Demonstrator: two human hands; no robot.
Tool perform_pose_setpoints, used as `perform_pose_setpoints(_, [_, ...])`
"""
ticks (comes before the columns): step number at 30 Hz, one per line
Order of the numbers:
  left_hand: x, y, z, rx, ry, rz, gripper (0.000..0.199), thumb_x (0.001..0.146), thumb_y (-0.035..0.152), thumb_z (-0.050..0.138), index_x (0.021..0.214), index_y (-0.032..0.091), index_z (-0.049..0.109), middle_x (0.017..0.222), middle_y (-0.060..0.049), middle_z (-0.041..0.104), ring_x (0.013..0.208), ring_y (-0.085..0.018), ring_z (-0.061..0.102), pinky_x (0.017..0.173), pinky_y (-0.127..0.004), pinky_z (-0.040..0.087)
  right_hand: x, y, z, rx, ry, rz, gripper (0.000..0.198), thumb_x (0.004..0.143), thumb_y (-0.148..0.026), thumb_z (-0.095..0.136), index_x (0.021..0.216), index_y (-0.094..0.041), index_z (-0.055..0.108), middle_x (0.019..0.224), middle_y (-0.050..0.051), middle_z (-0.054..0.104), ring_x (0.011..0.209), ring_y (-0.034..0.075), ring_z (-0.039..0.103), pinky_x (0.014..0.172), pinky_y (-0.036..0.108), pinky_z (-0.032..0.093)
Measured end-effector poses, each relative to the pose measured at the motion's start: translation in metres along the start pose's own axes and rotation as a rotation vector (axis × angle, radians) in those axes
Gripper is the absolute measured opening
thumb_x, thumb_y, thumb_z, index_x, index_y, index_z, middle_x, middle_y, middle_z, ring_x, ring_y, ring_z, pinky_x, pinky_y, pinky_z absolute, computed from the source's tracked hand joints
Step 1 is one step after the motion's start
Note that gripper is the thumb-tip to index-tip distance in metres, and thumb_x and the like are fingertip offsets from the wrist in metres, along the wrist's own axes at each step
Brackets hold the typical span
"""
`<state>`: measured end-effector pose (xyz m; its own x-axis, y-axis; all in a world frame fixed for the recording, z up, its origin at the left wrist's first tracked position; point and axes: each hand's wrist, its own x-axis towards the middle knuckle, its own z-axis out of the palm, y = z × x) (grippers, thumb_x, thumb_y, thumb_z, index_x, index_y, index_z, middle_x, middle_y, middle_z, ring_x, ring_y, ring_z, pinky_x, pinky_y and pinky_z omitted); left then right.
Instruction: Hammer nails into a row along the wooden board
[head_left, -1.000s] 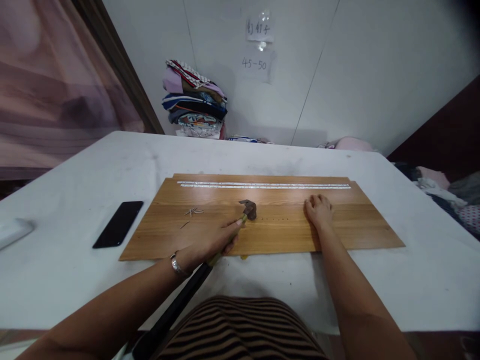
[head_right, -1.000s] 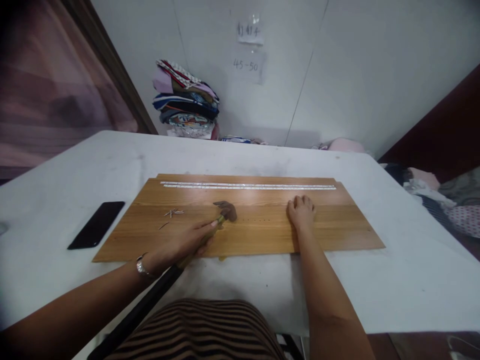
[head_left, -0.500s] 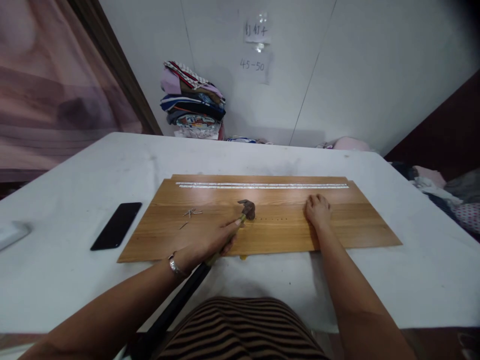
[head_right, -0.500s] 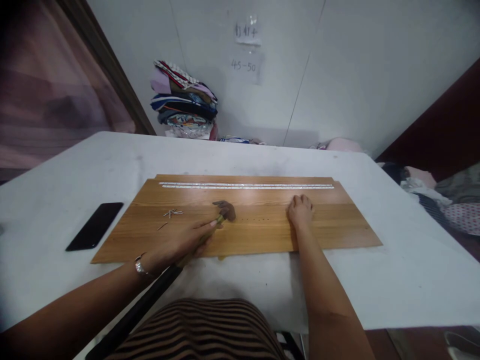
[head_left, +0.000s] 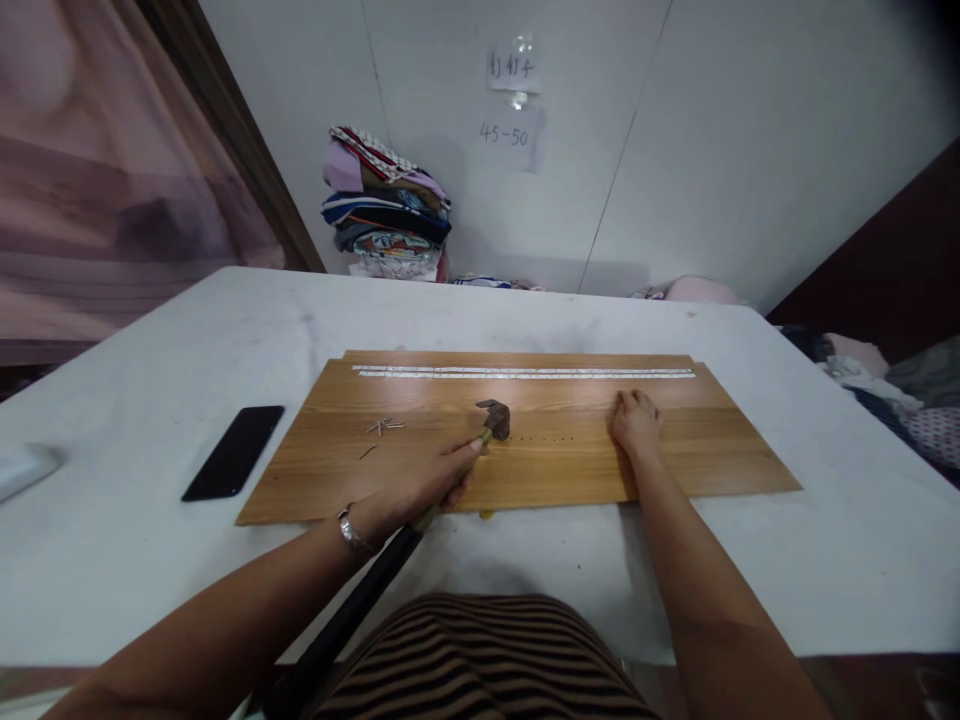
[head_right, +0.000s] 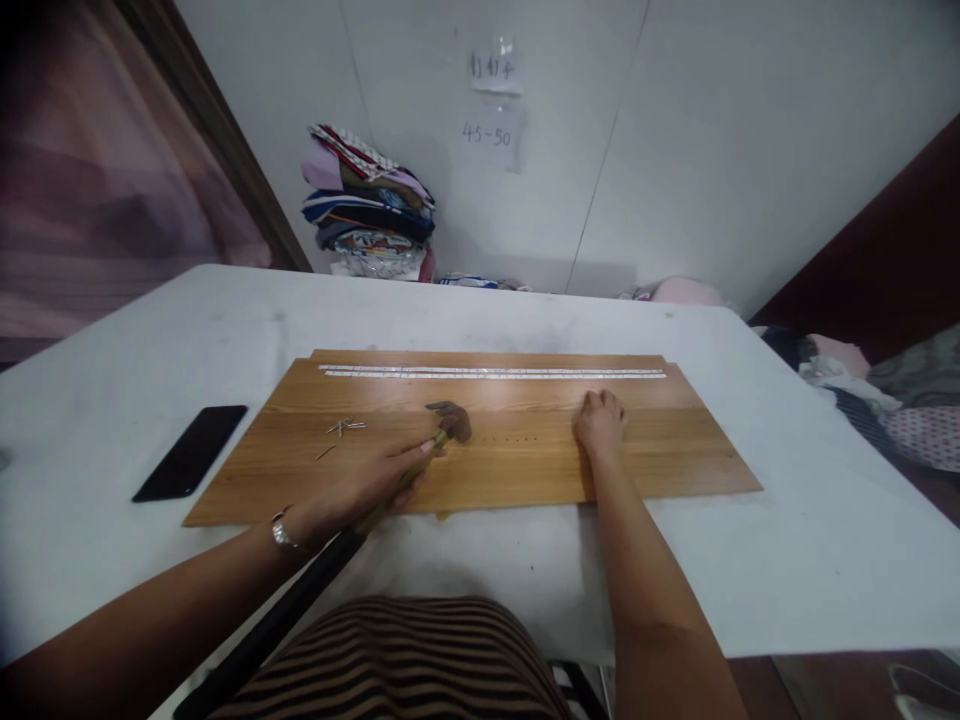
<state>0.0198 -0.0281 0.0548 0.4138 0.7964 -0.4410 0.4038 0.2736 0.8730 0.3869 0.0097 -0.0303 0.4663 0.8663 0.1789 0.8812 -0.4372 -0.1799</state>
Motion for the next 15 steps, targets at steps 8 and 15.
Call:
perform_pose_setpoints(8, [0.007, -0.01, -0.006, -0.02, -0.043, 0.045, 0.057, 0.094, 0.077, 0.044, 0.083, 0.022, 0.054, 0.057, 0.003, 0.05, 0.048, -0.011, 0.042, 0.045, -0.026, 0.032, -0.001, 0.002, 0.0, 0.021, 0.009, -0.018, 0.046, 0.102, -0.019, 0.033, 0.13, -0.016, 0.07, 0.143, 0.019, 0.062, 0.131, 0.03, 0.054, 0.108, 0.045, 0.038])
perform_pose_setpoints(15, [0.003, -0.001, 0.0, 0.054, 0.013, 0.001, 0.056, 0.095, 0.073, 0.044, 0.074, 0.022, 0.052, 0.054, 0.002, 0.05, 0.047, -0.012, 0.043, 0.046, -0.027, 0.033, -0.002, 0.0, 0.0, 0.015, 0.015, -0.006, 0.045, 0.103, -0.02, 0.033, 0.124, -0.019, 0.072, 0.138, 0.017, 0.064, 0.13, 0.028, 0.054, 0.107, 0.042, 0.037])
